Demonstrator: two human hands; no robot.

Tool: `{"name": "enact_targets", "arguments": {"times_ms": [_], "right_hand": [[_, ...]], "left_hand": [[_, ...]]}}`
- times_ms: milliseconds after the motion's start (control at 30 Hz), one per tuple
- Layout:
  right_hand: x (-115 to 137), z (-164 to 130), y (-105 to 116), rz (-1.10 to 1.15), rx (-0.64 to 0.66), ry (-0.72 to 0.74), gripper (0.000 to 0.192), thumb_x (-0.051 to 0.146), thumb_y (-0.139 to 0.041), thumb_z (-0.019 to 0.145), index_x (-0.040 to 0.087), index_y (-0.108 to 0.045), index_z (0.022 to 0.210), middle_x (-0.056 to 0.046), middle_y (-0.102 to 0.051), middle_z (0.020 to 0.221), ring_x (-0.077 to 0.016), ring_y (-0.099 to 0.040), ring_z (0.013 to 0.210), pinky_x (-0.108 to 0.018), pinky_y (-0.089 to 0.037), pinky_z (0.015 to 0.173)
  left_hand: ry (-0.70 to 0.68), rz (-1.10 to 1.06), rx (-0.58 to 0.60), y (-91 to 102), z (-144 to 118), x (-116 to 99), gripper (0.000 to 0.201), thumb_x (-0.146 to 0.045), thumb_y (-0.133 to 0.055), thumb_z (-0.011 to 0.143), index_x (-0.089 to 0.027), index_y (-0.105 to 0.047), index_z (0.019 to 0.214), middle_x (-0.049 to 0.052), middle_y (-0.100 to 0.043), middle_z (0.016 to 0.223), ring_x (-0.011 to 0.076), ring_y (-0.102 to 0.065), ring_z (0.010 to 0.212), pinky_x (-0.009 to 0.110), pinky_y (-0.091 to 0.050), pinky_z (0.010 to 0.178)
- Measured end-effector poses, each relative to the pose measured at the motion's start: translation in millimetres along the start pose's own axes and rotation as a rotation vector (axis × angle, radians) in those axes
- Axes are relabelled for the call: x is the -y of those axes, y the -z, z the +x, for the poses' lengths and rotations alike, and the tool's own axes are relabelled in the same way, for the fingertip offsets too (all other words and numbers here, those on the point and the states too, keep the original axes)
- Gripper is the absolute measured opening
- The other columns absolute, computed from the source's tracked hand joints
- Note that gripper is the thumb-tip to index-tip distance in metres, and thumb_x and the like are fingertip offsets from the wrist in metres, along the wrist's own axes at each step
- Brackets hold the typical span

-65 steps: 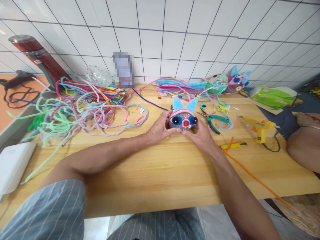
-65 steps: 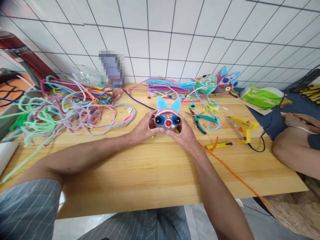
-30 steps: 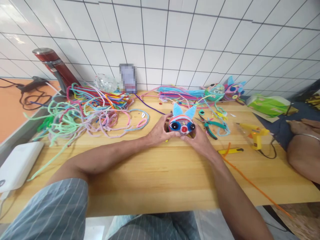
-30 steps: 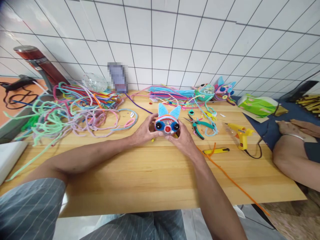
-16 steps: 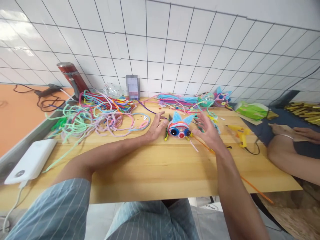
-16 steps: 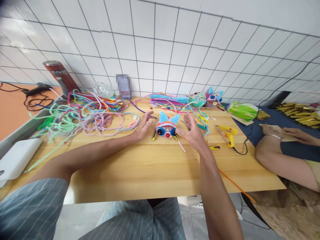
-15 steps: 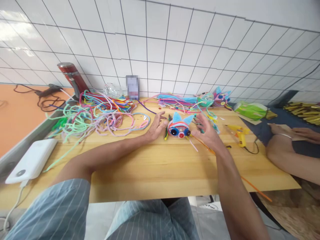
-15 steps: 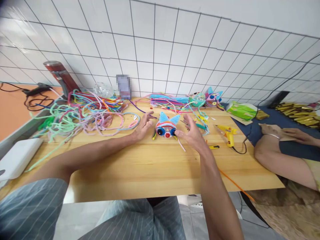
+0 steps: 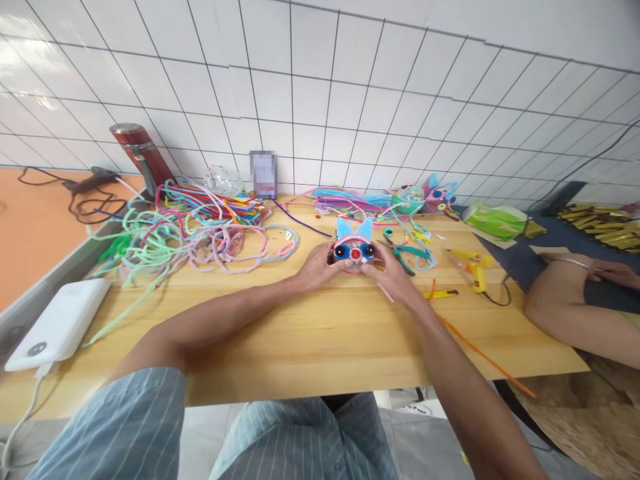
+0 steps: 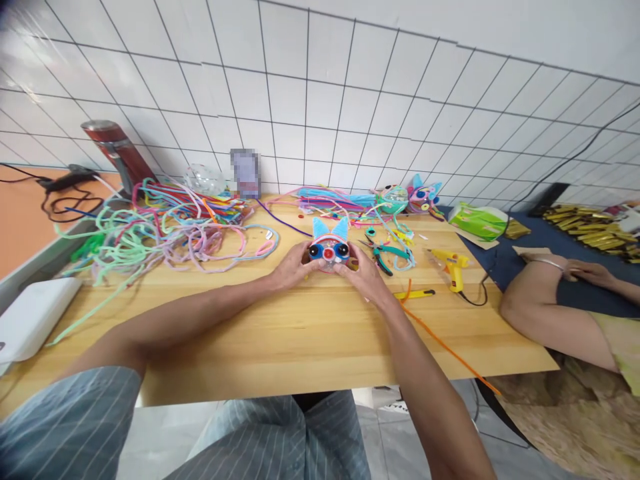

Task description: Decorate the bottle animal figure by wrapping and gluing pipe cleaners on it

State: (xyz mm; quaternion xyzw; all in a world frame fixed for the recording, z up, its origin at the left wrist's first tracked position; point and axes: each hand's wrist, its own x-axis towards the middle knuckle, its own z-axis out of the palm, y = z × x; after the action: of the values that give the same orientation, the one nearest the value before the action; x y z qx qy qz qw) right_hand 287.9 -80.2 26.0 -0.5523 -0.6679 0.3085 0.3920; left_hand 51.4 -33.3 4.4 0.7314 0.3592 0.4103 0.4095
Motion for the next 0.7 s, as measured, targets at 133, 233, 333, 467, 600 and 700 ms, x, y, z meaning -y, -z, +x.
{"name": "enact_targets", "arguments": {"times_ms": [133, 233, 333, 467, 600, 700], "right_hand": [[-1, 3, -1, 0.001, 0.021, -0.016, 0.073, 0.058, -0.084, 0.082, 0.024, -0.065, 0.144, -0.013, -0.075, 0.143, -0.0349, -0.073, 0.128, -0.057, -0.059, 0.112], [1, 0, -3, -0.011, 0.025, -0.031, 0.067, 0.058, -0.082, 0.084, 0.023, -0.067, 0.139, -0.013, -0.078, 0.136, -0.0365, -0.074, 0.122, -0.057, -0.060, 0.109], [4, -2, -3, -0.014, 0.024, -0.047, 0.064, 0.060, -0.081, 0.085, 0.023, -0.068, 0.136, -0.014, -0.079, 0.131, -0.0381, -0.075, 0.119, -0.058, -0.060, 0.107], [10, -3, -2, -0.001, 0.034, -0.045, 0.063, 0.062, -0.079, 0.087, 0.023, -0.069, 0.136, -0.013, -0.078, 0.131, -0.0378, -0.073, 0.121, -0.056, -0.059, 0.109], [12, -2, -1, 0.001, 0.037, -0.046, 0.064, 0.059, -0.079, 0.087, 0.023, -0.067, 0.139, -0.014, -0.077, 0.134, -0.0373, -0.072, 0.125, -0.055, -0.059, 0.111], [12, -1, -1, -0.006, 0.035, -0.044, 0.067, 0.060, -0.079, 0.088, 0.022, -0.066, 0.141, -0.014, -0.077, 0.136, -0.0373, -0.072, 0.127, -0.055, -0.058, 0.112]], "left_hand": [[0.069, -0.022, -0.005, 2.0, 2, 1, 0.062, -0.066, -0.083, 0.087, -0.017, -0.072, 0.123, 0.012, -0.081, 0.114, 0.0306, -0.076, 0.106, 0.047, -0.063, 0.096], [0.059, -0.039, -0.013, 1.9, 1, 5, 0.070, -0.064, -0.091, 0.080, -0.018, -0.070, 0.129, 0.014, -0.079, 0.125, 0.0330, -0.075, 0.114, 0.050, -0.063, 0.101], [0.054, -0.059, -0.032, -0.4, 0, 8, 0.079, -0.063, -0.096, 0.075, -0.020, -0.067, 0.134, 0.015, -0.077, 0.131, 0.0341, -0.074, 0.120, 0.051, -0.062, 0.105], [0.062, -0.068, -0.054, -3.7, -1, 12, 0.082, -0.063, -0.097, 0.074, -0.021, -0.066, 0.137, 0.015, -0.076, 0.134, 0.0343, -0.073, 0.124, 0.052, -0.061, 0.106], [0.078, -0.062, -0.053, -4.4, -1, 12, 0.081, -0.064, -0.096, 0.075, -0.022, -0.065, 0.138, 0.015, -0.076, 0.134, 0.0345, -0.073, 0.125, 0.052, -0.061, 0.106], [0.089, -0.055, -0.044, -3.6, 0, 11, 0.079, -0.064, -0.096, 0.076, -0.023, -0.066, 0.136, 0.014, -0.077, 0.133, 0.0348, -0.073, 0.125, 0.052, -0.061, 0.106]]}}
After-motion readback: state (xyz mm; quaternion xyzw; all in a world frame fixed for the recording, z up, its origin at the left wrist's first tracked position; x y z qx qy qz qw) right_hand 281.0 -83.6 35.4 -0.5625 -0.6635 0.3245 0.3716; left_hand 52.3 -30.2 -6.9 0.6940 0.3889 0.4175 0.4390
